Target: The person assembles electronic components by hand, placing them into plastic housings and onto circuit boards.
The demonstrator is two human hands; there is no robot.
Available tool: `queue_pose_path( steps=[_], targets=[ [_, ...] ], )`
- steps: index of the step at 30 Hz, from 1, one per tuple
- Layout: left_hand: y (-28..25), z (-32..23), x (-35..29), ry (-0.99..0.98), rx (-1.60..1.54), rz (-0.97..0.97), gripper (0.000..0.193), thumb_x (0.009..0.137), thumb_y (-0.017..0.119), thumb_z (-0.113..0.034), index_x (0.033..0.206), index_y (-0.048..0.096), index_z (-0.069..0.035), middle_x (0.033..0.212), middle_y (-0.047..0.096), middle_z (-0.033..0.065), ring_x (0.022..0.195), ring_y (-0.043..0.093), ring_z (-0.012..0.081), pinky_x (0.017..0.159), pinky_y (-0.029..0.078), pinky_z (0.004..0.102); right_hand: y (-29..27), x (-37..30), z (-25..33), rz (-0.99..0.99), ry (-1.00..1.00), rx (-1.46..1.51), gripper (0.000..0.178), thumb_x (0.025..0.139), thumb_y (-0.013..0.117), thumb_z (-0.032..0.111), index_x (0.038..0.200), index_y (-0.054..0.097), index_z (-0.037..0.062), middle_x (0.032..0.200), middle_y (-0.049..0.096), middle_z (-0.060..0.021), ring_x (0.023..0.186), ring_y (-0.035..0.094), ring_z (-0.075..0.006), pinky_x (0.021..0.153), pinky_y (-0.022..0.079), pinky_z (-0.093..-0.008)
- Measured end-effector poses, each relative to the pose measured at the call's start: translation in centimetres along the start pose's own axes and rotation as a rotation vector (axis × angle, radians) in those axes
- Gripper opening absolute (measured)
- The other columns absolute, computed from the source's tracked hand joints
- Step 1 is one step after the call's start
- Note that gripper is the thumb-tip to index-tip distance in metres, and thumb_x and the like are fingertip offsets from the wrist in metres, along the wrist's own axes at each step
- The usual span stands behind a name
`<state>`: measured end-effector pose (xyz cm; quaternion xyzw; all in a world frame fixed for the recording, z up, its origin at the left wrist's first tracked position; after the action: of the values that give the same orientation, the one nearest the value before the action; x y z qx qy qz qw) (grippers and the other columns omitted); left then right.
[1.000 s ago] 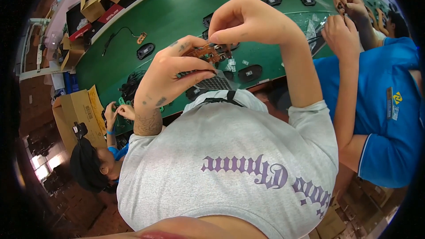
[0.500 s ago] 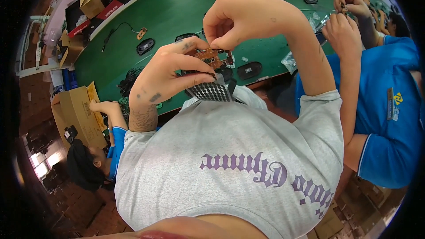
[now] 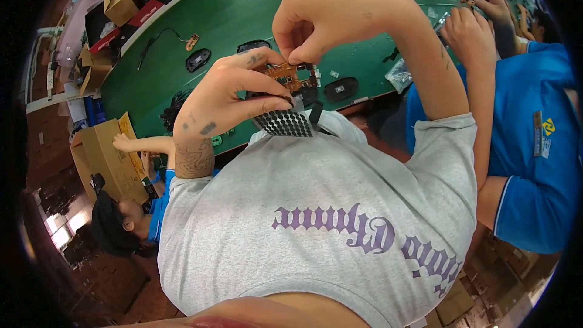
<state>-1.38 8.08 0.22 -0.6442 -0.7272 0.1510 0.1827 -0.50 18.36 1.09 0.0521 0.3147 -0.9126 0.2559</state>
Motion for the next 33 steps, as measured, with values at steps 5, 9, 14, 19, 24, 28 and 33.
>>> queue_pose_path(
  steps=[5,9,14,19,24,28,33],
  targets=[
    [0.2,-0.1,0.0,0.001,-0.001,0.002,0.015,0.074,0.079,-0.008,0.086,0.074,-0.002,0.107,0.062,0.0117,0.084,0.057,0.0234,0.072,0.046,0.0303,0.0,-0.5,0.3,-0.070,-0.046,-0.057,0.004,0.072,0.068,0.003,0.074,0.068,-0.0002,0.066,0.064,-0.0054,0.055,0.052,-0.0139,0.056,0.048,-0.0221],
    [0.3,-0.5,0.0,0.024,0.041,-0.010,0.015,0.073,0.079,-0.008,0.086,0.074,-0.002,0.108,0.062,0.0118,0.083,0.057,0.0230,0.071,0.047,0.0295,0.0,-0.7,0.3,-0.092,-0.034,-0.056,0.004,0.072,0.067,0.003,0.074,0.068,-0.0005,0.066,0.063,-0.0056,0.055,0.052,-0.0142,0.056,0.048,-0.0222],
    [0.3,-0.8,0.0,0.046,0.092,-0.060,0.015,0.073,0.078,-0.007,0.086,0.073,-0.002,0.109,0.062,0.0120,0.082,0.058,0.0223,0.069,0.047,0.0284,-0.3,-0.9,0.4,-0.134,-0.037,-0.052,0.005,0.072,0.068,0.003,0.076,0.068,-0.0010,0.067,0.064,-0.0058,0.055,0.052,-0.0136,0.055,0.047,-0.0220],
    [0.1,-1.2,-0.2,0.057,0.143,-0.116,0.014,0.073,0.078,-0.005,0.085,0.073,-0.002,0.111,0.062,0.0122,0.080,0.058,0.0220,0.069,0.047,0.0278,-0.7,-1.1,-0.4,-0.163,-0.030,0.083,0.014,0.075,0.069,0.004,0.087,0.070,-0.0012,0.070,0.066,-0.0054,0.059,0.054,-0.0123,0.056,0.047,-0.0212],
    [-0.6,-1.7,-0.3,0.058,0.169,-0.178,0.013,0.074,0.077,-0.003,0.085,0.073,-0.002,0.111,0.061,0.0121,0.080,0.058,0.0216,0.068,0.047,0.0272,-2.0,-1.5,-1.8,-0.320,0.030,0.305,0.022,0.080,0.069,0.007,0.101,0.070,-0.0004,0.076,0.068,-0.0055,0.064,0.058,-0.0111,0.058,0.048,-0.0199],
    [-1.7,-2.0,-0.1,0.037,0.173,-0.226,0.012,0.075,0.076,-0.002,0.086,0.073,-0.001,0.112,0.061,0.0109,0.080,0.058,0.0201,0.068,0.047,0.0262,-4.5,-3.1,-3.0,-0.697,-0.026,0.344,0.023,0.088,0.065,0.011,0.107,0.069,-0.0011,0.082,0.069,-0.0069,0.070,0.063,-0.0120,0.059,0.048,-0.0193],
    [-6.1,0.5,1.3,0.044,0.012,-0.428,0.015,0.078,0.076,-0.007,0.090,0.074,0.002,0.112,0.060,0.0079,0.082,0.057,0.0153,0.068,0.045,0.0238,-1.9,-6.1,-11.3,-1.059,-0.017,0.765,0.023,0.094,0.057,0.017,0.104,0.067,-0.0008,0.079,0.065,-0.0053,0.071,0.064,-0.0146,0.059,0.046,-0.0205]
  ],
)
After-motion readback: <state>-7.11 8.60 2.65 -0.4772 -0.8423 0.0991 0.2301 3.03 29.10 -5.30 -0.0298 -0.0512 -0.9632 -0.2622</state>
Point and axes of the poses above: each hand's wrist, its own x-axis towards the middle knuckle, its own y-axis out of the palm, z = x × y, the point moved 8 cm from there along x, towards the middle knuckle
